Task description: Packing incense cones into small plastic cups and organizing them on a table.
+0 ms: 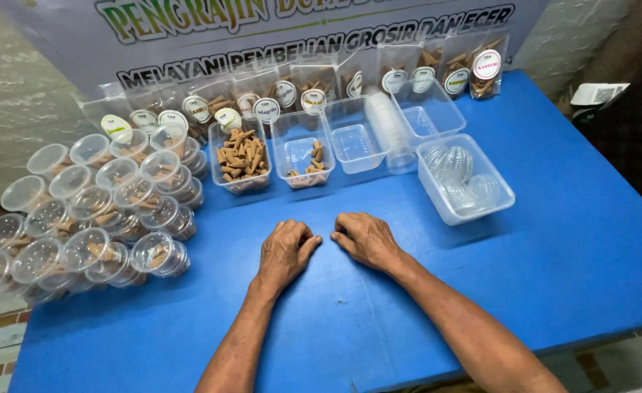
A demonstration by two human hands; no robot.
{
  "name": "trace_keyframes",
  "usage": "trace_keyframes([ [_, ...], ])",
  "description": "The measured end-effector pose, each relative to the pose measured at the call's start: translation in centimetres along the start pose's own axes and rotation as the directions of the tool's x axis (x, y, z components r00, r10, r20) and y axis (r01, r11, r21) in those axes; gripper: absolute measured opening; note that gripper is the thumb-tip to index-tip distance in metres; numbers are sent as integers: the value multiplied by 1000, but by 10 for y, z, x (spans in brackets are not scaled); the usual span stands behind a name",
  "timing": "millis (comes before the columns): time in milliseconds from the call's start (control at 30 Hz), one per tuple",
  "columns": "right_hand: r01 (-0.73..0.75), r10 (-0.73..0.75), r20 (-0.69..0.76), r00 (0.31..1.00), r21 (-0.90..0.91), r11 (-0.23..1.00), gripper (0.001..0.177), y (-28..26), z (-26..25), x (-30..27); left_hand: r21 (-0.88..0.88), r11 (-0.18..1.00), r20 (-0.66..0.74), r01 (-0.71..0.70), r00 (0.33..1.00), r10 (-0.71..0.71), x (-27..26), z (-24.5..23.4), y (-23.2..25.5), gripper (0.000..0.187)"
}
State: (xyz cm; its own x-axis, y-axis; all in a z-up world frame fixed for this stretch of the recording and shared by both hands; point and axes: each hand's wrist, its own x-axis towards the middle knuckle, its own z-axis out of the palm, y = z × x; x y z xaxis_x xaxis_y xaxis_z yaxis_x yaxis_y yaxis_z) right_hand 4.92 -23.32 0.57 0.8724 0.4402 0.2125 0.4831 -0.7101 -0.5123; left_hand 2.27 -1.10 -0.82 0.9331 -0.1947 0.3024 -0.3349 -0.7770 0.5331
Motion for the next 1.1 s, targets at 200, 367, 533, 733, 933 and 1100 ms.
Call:
trace_keyframes([
  [200,-94,125,-171,977,178,979,12,6,-2,5,-18,1000,16,17,1000,-16,0,-5,5,21],
  [367,-142,216,-538,815,176,974,12,74,-8,22,-27,1000,6,6,1000,-5,-1,-2,0,21],
  [533,-241,282,-670,687,157,958,28,124,3,38,-38,998,24,45,999,-44,-2,-2,3,22],
  [733,-275,280,-699,658,124,954,35,128,9,60,-27,998,33,61,998,-60,-1,-2,1,22],
  [933,-430,390,-643,659,103,897,32,114,3,74,0,999,20,41,999,-41,-1,-4,2,22],
  [1100,-579,529,-567,632,109,808,24,121,5,90,-6,999,22,33,999,-33,0,-7,5,22],
])
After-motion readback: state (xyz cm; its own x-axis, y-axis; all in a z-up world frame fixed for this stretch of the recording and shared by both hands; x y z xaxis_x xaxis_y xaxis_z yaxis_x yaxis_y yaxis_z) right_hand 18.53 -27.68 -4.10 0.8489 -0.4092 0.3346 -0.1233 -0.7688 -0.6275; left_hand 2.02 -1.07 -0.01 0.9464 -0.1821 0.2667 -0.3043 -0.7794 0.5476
